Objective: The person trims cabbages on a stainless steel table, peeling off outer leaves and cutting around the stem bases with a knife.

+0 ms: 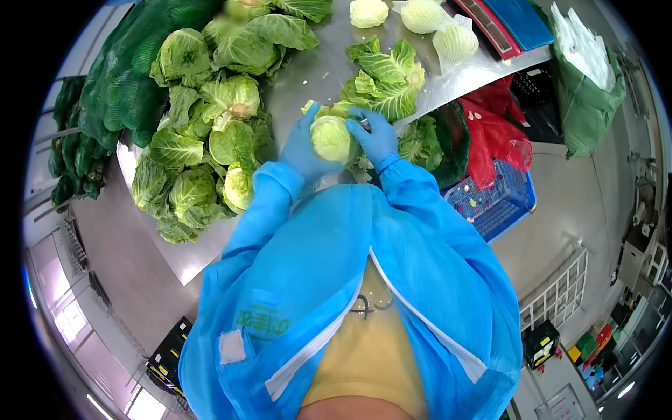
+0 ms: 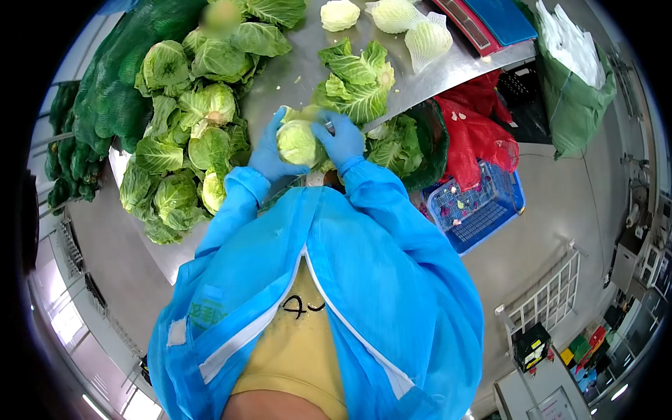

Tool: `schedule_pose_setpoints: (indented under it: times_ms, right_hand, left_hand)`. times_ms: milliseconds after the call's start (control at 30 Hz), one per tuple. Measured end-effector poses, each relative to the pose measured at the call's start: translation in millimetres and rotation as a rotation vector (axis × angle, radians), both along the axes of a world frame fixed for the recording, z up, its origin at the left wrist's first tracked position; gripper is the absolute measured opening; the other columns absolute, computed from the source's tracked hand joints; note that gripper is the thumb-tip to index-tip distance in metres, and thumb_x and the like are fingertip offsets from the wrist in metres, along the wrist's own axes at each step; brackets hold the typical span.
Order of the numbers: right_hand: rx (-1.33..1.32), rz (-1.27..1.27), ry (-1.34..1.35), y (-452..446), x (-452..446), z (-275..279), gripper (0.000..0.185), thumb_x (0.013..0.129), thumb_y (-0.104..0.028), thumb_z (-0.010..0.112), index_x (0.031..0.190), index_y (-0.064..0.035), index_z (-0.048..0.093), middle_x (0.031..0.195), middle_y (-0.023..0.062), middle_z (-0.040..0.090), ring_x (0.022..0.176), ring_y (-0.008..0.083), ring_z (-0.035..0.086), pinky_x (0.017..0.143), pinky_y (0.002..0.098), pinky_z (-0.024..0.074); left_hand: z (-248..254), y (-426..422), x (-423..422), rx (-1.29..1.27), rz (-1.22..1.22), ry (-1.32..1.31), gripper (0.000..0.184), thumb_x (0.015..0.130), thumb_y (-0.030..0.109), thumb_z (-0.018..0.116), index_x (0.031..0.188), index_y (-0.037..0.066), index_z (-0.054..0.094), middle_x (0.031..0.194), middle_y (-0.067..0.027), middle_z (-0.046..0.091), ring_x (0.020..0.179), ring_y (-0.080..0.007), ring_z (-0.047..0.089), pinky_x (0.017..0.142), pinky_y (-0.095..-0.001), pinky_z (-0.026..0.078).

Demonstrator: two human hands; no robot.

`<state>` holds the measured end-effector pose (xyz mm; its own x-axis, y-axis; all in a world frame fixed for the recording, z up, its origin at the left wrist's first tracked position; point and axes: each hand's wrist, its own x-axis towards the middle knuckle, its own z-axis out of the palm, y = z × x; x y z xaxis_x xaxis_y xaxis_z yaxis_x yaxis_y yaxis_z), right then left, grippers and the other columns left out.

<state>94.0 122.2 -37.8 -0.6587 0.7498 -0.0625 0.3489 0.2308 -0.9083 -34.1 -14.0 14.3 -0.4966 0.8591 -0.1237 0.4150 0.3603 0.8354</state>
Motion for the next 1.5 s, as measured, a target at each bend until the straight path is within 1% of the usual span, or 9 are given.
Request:
schedule_pose_setpoints:
  times_ms: [167, 267, 367, 500, 633, 700, 833, 900, 1500]
  right_hand:
    - [-0.267, -0.032, -0.105, -15, 7, -21, 0.037, 0.079, -0.038, 0.064, 0.102, -0.0093, 0.064, 0.091, 0.0125, 0.065, 0.08, 0.0263, 0.063, 0.072, 0.035, 0.0487]
    - [0.008, -0.078, -0.105, -32, 13, -15, 0.032, 0.078, -0.033, 0.066, 0.1, -0.0105, 0.063, 0.093, 0.0091, 0.065, 0.079, 0.0267, 0.063, 0.07, 0.0341, 0.0489]
    - [0.071, -0.262, -0.132, -34, 24, -29, 0.031, 0.078, -0.032, 0.066, 0.099, -0.01, 0.063, 0.091, 0.009, 0.065, 0.08, 0.0258, 0.063, 0.07, 0.0337, 0.0489]
    - [0.192, -0.482, -0.317, -26, 43, -10, 0.032, 0.078, -0.029, 0.067, 0.102, -0.0088, 0.061, 0.098, 0.0098, 0.061, 0.077, 0.0242, 0.061, 0.067, 0.0342, 0.0485]
    - [0.001, -0.262, 0.241, -36, 30, 8, 0.041, 0.08, -0.028, 0.066, 0.116, -0.0101, 0.057, 0.111, 0.0092, 0.056, 0.075, 0.0206, 0.057, 0.068, 0.0314, 0.0476]
    - [0.139, -0.212, 0.109, -30, 22, 15, 0.052, 0.081, -0.036, 0.065, 0.126, -0.0123, 0.053, 0.11, 0.012, 0.056, 0.077, 0.0207, 0.056, 0.07, 0.0301, 0.0469]
    - [-0.008, -0.168, 0.019, 4, 21, 13, 0.05, 0.082, -0.038, 0.064, 0.123, -0.0099, 0.055, 0.102, 0.0125, 0.06, 0.079, 0.0213, 0.058, 0.072, 0.0306, 0.0472]
    - [-0.009, -0.123, -0.069, 10, 25, 15, 0.05, 0.082, -0.038, 0.063, 0.122, -0.0092, 0.056, 0.099, 0.0128, 0.061, 0.079, 0.0209, 0.058, 0.072, 0.0307, 0.0473]
    - [0.204, 0.304, -0.368, 37, 17, 20, 0.058, 0.092, -0.051, 0.035, 0.143, -0.026, 0.021, 0.077, 0.0208, 0.063, 0.068, 0.0396, 0.061, 0.061, 0.0492, 0.0466]
  left_hand:
    - [-34, -15, -22, 0.091, -0.02, -0.377, 0.092, 0.057, 0.02, 0.084, 0.133, 0.005, 0.034, 0.128, -0.0167, 0.046, 0.119, -0.0312, 0.045, 0.099, -0.0392, 0.039]
    - [-24, -13, -15, 0.097, 0.485, -1.135, 0.069, 0.08, 0.025, 0.067, 0.136, 0.006, 0.032, 0.13, -0.0155, 0.044, 0.119, -0.0296, 0.045, 0.1, -0.0422, 0.039]
    - [-11, -9, 4, 0.273, 0.435, -1.909, 0.068, 0.08, 0.043, 0.062, 0.136, 0.015, 0.036, 0.132, -0.0111, 0.046, 0.121, -0.0313, 0.044, 0.099, -0.0509, 0.04]
    - [-2, -8, 17, 0.134, 0.494, -1.738, 0.069, 0.081, 0.053, 0.057, 0.136, 0.015, 0.037, 0.133, -0.0107, 0.044, 0.12, -0.0316, 0.045, 0.099, -0.0514, 0.04]
    - [-20, -3, 10, -0.17, 0.483, -1.762, 0.077, 0.078, 0.059, 0.058, 0.134, 0.009, 0.037, 0.127, -0.019, 0.045, 0.113, -0.0316, 0.048, 0.091, -0.0479, 0.046]
    - [-7, 11, 19, -0.194, 0.542, -1.741, 0.083, 0.075, 0.054, 0.066, 0.133, 0.006, 0.034, 0.123, -0.0228, 0.047, 0.112, -0.0313, 0.049, 0.092, -0.0438, 0.046]
    - [-5, 24, 22, 0.103, 0.532, -0.521, 0.098, 0.062, 0.037, 0.083, 0.137, 0.006, 0.027, 0.133, -0.0216, 0.033, 0.123, -0.0317, 0.038, 0.102, -0.0386, 0.036]
    - [-7, 35, 11, 0.124, 0.04, 0.172, 0.108, 0.053, 0.036, 0.087, 0.138, 0.007, 0.027, 0.137, -0.0203, 0.026, 0.127, -0.0313, 0.032, 0.103, -0.0384, 0.034]
    - [-20, 53, -7, 0.141, 0.125, -0.087, 0.105, 0.047, 0.029, 0.09, 0.132, 0.002, 0.034, 0.123, -0.0152, 0.046, 0.113, -0.0258, 0.048, 0.097, -0.0361, 0.042]
